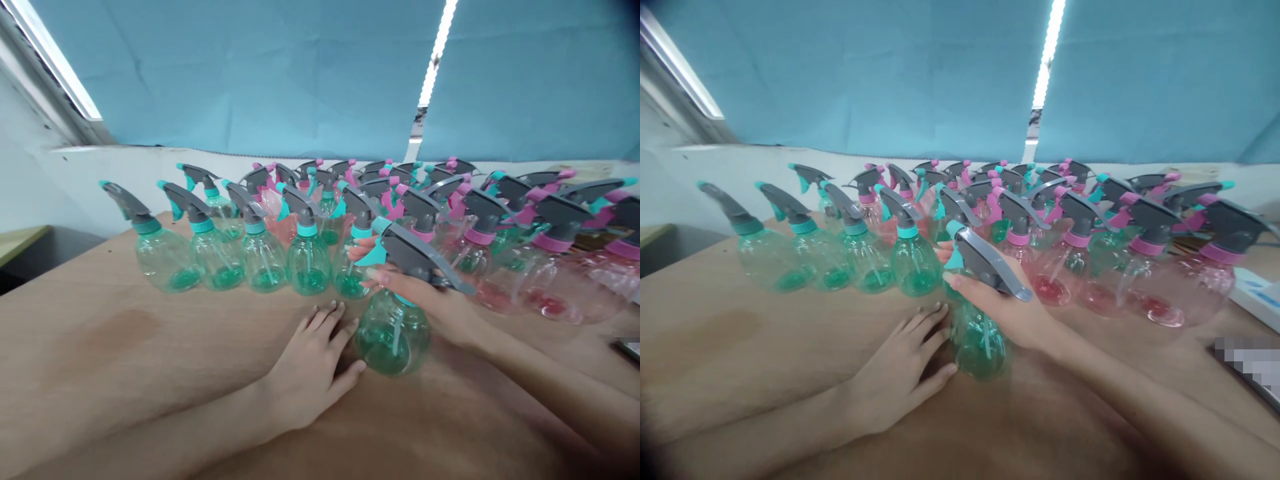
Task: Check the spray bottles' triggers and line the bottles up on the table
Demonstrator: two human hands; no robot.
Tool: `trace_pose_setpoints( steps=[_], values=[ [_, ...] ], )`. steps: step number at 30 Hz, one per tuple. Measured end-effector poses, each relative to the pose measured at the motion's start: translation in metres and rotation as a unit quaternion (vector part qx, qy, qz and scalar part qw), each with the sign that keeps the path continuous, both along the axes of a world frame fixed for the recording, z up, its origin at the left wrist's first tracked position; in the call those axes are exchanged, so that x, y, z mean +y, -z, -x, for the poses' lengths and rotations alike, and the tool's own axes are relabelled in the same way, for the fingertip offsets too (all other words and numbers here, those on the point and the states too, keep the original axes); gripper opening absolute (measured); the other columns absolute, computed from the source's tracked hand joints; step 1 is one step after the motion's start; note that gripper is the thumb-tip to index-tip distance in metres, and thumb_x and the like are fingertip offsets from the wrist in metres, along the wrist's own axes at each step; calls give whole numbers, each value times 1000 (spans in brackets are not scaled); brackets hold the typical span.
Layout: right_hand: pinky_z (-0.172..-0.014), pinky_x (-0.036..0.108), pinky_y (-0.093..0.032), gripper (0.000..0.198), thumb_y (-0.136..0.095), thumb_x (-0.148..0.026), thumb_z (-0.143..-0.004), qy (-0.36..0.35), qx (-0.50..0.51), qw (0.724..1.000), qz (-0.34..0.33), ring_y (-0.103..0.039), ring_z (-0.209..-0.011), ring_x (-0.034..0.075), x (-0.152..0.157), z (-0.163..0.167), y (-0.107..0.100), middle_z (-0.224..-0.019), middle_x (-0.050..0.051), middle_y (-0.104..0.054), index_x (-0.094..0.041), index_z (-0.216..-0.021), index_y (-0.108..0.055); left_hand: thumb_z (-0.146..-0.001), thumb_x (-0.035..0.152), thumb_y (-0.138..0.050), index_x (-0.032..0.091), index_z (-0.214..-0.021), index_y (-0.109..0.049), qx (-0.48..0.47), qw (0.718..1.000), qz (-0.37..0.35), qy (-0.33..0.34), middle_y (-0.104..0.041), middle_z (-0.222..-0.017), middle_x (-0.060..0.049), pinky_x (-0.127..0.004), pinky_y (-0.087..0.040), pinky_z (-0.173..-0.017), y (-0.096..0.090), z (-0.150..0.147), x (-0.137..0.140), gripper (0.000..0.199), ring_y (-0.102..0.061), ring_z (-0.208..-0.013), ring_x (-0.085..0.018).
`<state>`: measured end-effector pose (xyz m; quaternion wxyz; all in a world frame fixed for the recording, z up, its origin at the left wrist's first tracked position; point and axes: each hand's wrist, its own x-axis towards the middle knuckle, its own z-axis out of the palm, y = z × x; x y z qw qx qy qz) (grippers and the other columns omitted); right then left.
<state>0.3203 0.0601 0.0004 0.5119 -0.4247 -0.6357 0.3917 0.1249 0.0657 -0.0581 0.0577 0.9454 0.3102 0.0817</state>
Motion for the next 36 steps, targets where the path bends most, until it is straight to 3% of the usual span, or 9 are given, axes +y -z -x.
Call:
trace_pose_setpoints(
  steps=[10,15,19,26,36],
  values=[
    [-94,37,-47,17,-58,-41,-85,-3,-25,1000,0,-63,-99,20,0,0,-2,-82,0,-70,-28,-85,-69,-94,42,-52,11,-128,-53,-1,1000,1,-7,-43,-142,-18,-50,-30,-108,-1,-1,0,46,-35,-134,-32],
    [-89,36,-50,12,-62,-37,-83,23,-12,1000,-10,-66,-85,19,-1,0,-2,-76,-1,-69,-28,-79,-69,-94,41,-52,13,-127,-54,-4,1000,-1,-6,-44,-142,-16,-51,-30,-108,0,-1,0,43,-35,-134,-32],
    [-92,38,-49,12,-62,-38,-83,18,-13,1000,-3,-64,-97,21,0,0,-1,-77,-1,-69,-28,-83,-68,-94,41,-52,13,-127,-53,-5,1000,-5,-3,-44,-143,-16,-50,-30,-108,-1,-1,0,44,-34,-134,-32],
    [-95,37,-48,12,-61,-34,-84,1,0,1000,-20,-65,-98,19,0,1,-1,-76,-1,-70,-27,-79,-68,-94,42,-51,12,-129,-52,0,1000,-10,-4,-43,-143,-17,-50,-31,-107,0,-1,0,45,-35,-134,-32],
    [-85,38,-51,12,-61,-35,-79,26,-20,999,-17,-68,-81,21,-2,3,-9,-73,-1,-70,-27,-84,-70,-94,40,-51,14,-128,-51,-19,1000,-22,4,-46,-140,-16,-52,-33,-106,3,0,2,43,-37,-132,-32]
  ],
)
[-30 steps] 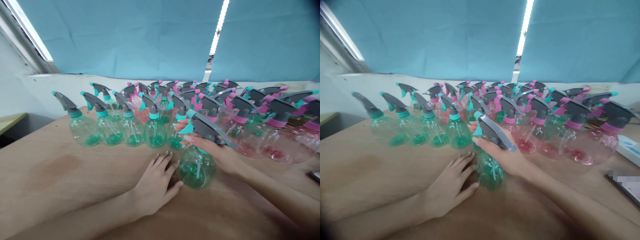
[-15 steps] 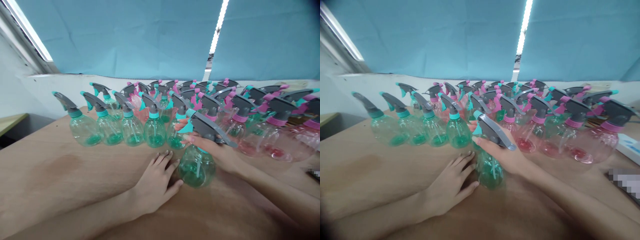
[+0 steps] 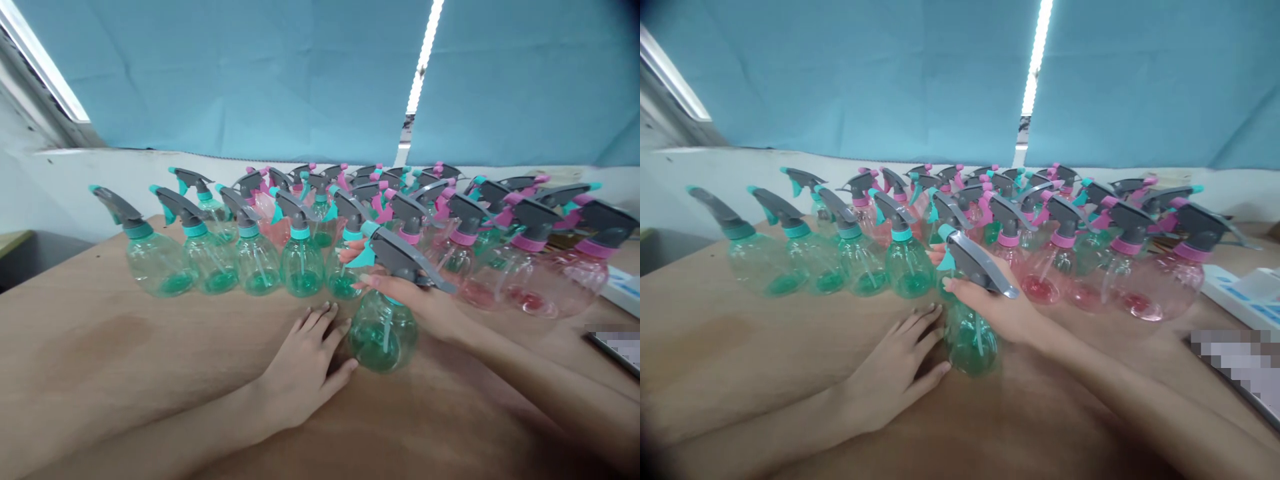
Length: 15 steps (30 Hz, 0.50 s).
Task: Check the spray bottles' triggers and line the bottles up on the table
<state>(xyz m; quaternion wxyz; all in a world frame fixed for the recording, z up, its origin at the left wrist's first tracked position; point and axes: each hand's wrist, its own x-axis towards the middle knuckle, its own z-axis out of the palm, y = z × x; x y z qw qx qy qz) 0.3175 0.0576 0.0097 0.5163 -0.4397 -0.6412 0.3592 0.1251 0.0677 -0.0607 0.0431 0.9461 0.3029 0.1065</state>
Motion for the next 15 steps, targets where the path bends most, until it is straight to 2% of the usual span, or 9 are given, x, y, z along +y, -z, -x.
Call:
trace_pose_setpoints(
  steps=[3,6,8,11,15],
  values=[
    [-88,38,-50,14,-58,-30,-80,-12,-3,1000,12,-67,-79,19,-1,0,-1,-76,-1,-71,-27,-85,-70,-94,39,-50,15,-127,-52,6,1000,-3,3,-46,-141,-16,-52,-32,-106,0,0,0,41,-37,-133,-32],
    [-81,35,-52,16,-55,-29,-80,-2,-36,999,20,-66,-74,18,-2,-2,0,-76,-1,-71,-27,-75,-70,-94,40,-51,14,-127,-52,16,1000,-4,0,-45,-141,-16,-51,-31,-107,-1,0,0,42,-35,-133,-32],
    [-79,34,-53,18,-54,-28,-79,1,-55,998,11,-66,-81,20,-3,-2,1,-74,0,-70,-28,-70,-69,-94,40,-51,14,-126,-53,16,1000,0,-2,-45,-141,-16,-51,-32,-107,-1,0,0,42,-36,-133,-32],
    [-86,37,-51,21,-51,-22,-78,1,-59,998,-2,-65,-91,22,-5,-3,0,-71,0,-69,-29,-68,-68,-94,39,-51,14,-128,-53,13,1000,5,-2,-45,-142,-16,-52,-33,-106,-1,0,0,42,-37,-133,-33],
    [-87,40,-50,20,-52,-23,-75,8,-91,996,-4,-64,-83,23,-6,-5,-3,-68,0,-66,-27,-61,-65,-95,41,-50,14,-129,-51,12,1000,2,-4,-44,-142,-17,-52,-33,-105,0,0,1,44,-36,-133,-33]
  ],
)
